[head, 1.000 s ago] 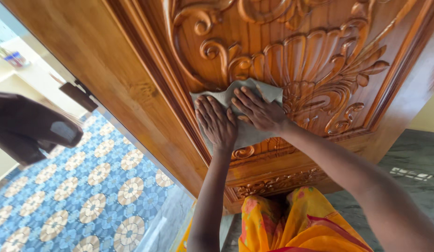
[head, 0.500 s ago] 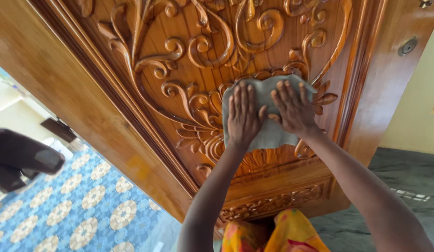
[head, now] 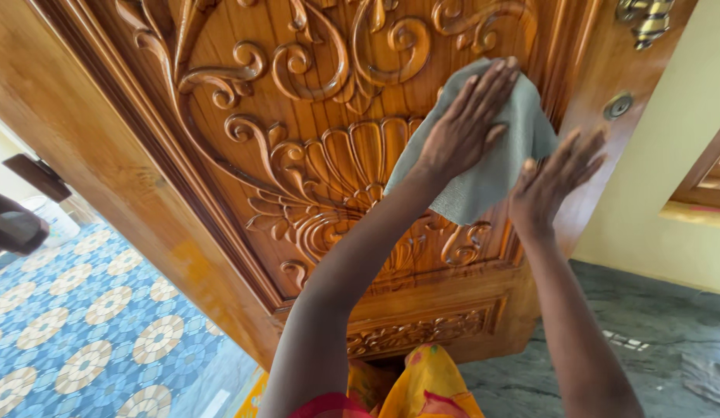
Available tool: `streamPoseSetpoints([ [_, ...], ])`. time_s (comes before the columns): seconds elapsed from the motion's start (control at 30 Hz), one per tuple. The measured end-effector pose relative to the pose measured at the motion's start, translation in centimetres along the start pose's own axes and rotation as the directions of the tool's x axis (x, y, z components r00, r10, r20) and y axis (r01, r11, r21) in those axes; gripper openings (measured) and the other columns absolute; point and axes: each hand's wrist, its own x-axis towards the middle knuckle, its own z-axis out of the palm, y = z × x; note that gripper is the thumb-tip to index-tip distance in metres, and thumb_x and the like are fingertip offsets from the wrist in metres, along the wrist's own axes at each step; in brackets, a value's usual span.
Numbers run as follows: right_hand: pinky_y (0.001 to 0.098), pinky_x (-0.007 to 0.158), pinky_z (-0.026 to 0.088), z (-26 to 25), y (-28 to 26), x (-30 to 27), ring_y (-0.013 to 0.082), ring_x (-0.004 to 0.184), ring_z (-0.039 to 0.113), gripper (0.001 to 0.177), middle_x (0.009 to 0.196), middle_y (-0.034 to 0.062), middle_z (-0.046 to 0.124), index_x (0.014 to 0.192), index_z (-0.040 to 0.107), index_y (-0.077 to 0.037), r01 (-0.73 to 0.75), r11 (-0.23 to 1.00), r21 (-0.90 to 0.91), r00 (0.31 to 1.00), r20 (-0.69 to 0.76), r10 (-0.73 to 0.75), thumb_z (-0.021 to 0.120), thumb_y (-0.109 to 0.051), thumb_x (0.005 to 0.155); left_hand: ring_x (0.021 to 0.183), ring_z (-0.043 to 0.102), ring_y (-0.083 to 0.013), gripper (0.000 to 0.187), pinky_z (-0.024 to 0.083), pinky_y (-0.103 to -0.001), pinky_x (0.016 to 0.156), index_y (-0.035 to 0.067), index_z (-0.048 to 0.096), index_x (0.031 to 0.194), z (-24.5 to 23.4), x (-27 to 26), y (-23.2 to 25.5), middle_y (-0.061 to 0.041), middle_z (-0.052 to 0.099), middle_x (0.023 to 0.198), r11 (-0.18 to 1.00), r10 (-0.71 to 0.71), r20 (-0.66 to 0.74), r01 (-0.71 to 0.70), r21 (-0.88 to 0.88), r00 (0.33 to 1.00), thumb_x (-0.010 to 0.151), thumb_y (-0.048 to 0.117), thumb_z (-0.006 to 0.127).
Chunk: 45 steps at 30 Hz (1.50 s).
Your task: The person wipes the surface of a carved wooden door using a cloth. They systematically clean the intricate carvings and flat areas of the door, moving the cloth in various directions to cover the surface.
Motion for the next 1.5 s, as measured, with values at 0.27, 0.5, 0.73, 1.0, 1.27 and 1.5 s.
streamPoseSetpoints([
  [0.27, 0.0584, 0.125, 0.032, -3.5, -4.1, -0.5, 0.0450, 0.148, 0.037, 0.053, 0.158, 0.0293, 0.035, 0.156, 0.036, 0.005, 0.226, 0.934, 0.275, 0.972, -0.132, -0.196, 0.035, -0.029, 0.116, 0.165, 0.007, -0.0216, 0.081, 0.006, -0.042, 0.137, 0.007, 0.009, 0.170, -0.7, 4.9, 2.3, -0.006, 0.008, 0.178, 0.998, 0.052, -0.083, -0.048, 0.044, 0.995, 0.113, 0.056, 0.037],
  [0.5, 0.0442, 0.108, 0.051, -4.0, -2.1, 1.0, 0.0289, 0.124, 0.059, 0.035, 0.134, 0.0197, 0.057, 0.137, 0.054, 0.002, -0.026, 0.876, 0.481, 0.992, -0.094, 0.081, 0.037, -0.018, 0.113, 0.163, 0.006, -0.0210, 0.083, 0.004, -0.042, 0.134, 0.011, 0.009, 0.169, 0.4, 2.6, 0.7, -0.005, 0.008, 0.176, 0.976, 0.192, -0.070, -0.183, 0.117, 0.979, 0.108, 0.063, 0.031],
  [0.73, 0.0503, 0.123, 0.039, -0.1, -7.2, -1.5, 0.0366, 0.141, 0.047, 0.037, 0.146, 0.0229, 0.050, 0.143, 0.047, 0.003, 0.051, 0.909, 0.413, 0.999, -0.034, -0.041, 0.041, -0.015, 0.112, 0.162, 0.009, -0.0196, 0.080, 0.004, -0.043, 0.133, 0.010, 0.008, 0.169, 1.1, -1.1, -2.1, -0.004, 0.008, 0.177, 0.952, 0.264, -0.017, -0.258, 0.164, 0.964, 0.110, 0.061, 0.028],
  [1.0, 0.0616, 0.131, 0.009, 2.8, -13.8, -3.4, 0.0452, 0.161, 0.008, 0.064, 0.170, 0.0307, 0.012, 0.164, 0.019, 0.003, -0.045, 0.967, 0.250, 0.996, 0.086, 0.025, 0.034, -0.037, 0.116, 0.159, 0.019, -0.0206, 0.069, 0.010, -0.045, 0.131, 0.018, 0.009, 0.168, -0.2, -7.8, -7.5, -0.002, 0.012, 0.175, 0.963, 0.209, -0.003, -0.205, 0.173, 0.978, 0.112, 0.053, 0.026],
  [1.27, 0.0587, 0.135, -0.002, 6.9, -18.9, -3.3, 0.0424, 0.162, -0.006, 0.079, 0.172, 0.0306, -0.004, 0.165, 0.001, 0.006, 0.080, 0.992, 0.094, 0.996, 0.039, -0.084, 0.010, -0.053, 0.113, 0.161, 0.015, -0.0188, 0.069, 0.008, -0.041, 0.131, 0.014, 0.015, 0.169, -1.9, -14.1, -12.3, -0.004, 0.015, 0.175, 0.989, 0.023, -0.006, -0.022, 0.143, 1.000, 0.113, 0.053, 0.022],
  [1.5, 0.0623, 0.132, -0.003, 7.4, -24.2, -4.1, 0.0466, 0.161, -0.004, 0.078, 0.170, 0.0335, -0.002, 0.164, 0.003, 0.007, 0.204, 0.977, 0.064, 0.974, 0.093, -0.209, 0.015, -0.051, 0.114, 0.161, 0.015, -0.0168, 0.066, 0.010, -0.042, 0.131, 0.016, 0.020, 0.169, -1.6, -20.1, -15.6, -0.003, 0.019, 0.175, 0.980, -0.182, -0.082, 0.188, 0.072, 0.980, 0.113, 0.052, 0.025],
])
